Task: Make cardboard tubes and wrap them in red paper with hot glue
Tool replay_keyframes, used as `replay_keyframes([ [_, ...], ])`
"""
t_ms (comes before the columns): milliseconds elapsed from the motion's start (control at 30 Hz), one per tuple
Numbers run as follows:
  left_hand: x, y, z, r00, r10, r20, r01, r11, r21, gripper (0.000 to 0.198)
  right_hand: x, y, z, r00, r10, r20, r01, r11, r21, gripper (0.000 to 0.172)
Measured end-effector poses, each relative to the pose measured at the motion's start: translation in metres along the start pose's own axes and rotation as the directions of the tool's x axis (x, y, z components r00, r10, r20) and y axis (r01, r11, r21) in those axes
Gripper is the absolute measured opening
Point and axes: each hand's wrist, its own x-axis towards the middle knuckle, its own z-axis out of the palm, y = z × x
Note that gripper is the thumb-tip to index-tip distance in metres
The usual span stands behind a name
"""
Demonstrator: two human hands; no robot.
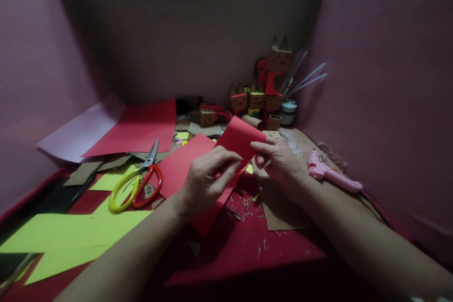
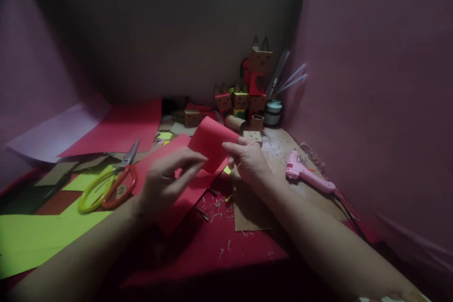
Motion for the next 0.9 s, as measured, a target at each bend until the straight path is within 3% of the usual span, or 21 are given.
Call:
replay_keyframes([
  [100, -0.003, -0.004, 0.012, 0.943, -0.253, 0.216, 0.296, 0.935, -0.197, 0.020, -0.013, -0.003, 0.010, 0.986, -0.162, 0.042, 0.167, 0.976, -0.141, 0.008],
  [167, -0.002, -0.010, 0.015, 0.916, -0.312, 0.252, 0.385, 0.859, -0.338, 0.026, -0.022, -0.003, 0.016, 0.973, -0.227, 0.037, 0.230, 0.951, -0.208, 0.007],
  [333, 0.001, -0.020, 0.010, 0.939, -0.302, 0.163, 0.342, 0.791, -0.507, 0.029, -0.036, 0.004, 0.020, 0.943, -0.328, 0.050, 0.330, 0.909, -0.256, 0.010],
  [533, 0.003, -0.016, 0.016, 0.964, -0.222, 0.147, 0.255, 0.608, -0.752, 0.025, -0.040, 0.011, 0.019, 0.957, -0.273, 0.095, 0.289, 0.906, -0.310, 0.012],
  [633, 0.003, -0.012, 0.018, 0.964, -0.211, 0.160, 0.252, 0.550, -0.796, 0.025, -0.040, 0.011, 0.020, 0.971, -0.212, 0.106, 0.233, 0.941, -0.248, 0.014],
  [800, 0.000, -0.013, 0.021, 0.950, -0.284, 0.132, 0.278, 0.571, -0.772, 0.021, -0.038, 0.012, 0.021, 0.986, -0.061, 0.153, 0.071, 0.996, -0.059, 0.017],
  [900, -0.002, -0.016, 0.022, 0.934, -0.316, 0.166, 0.321, 0.537, -0.780, 0.022, -0.036, 0.013, 0.020, 0.985, -0.005, 0.174, 0.002, 1.000, 0.015, 0.016],
])
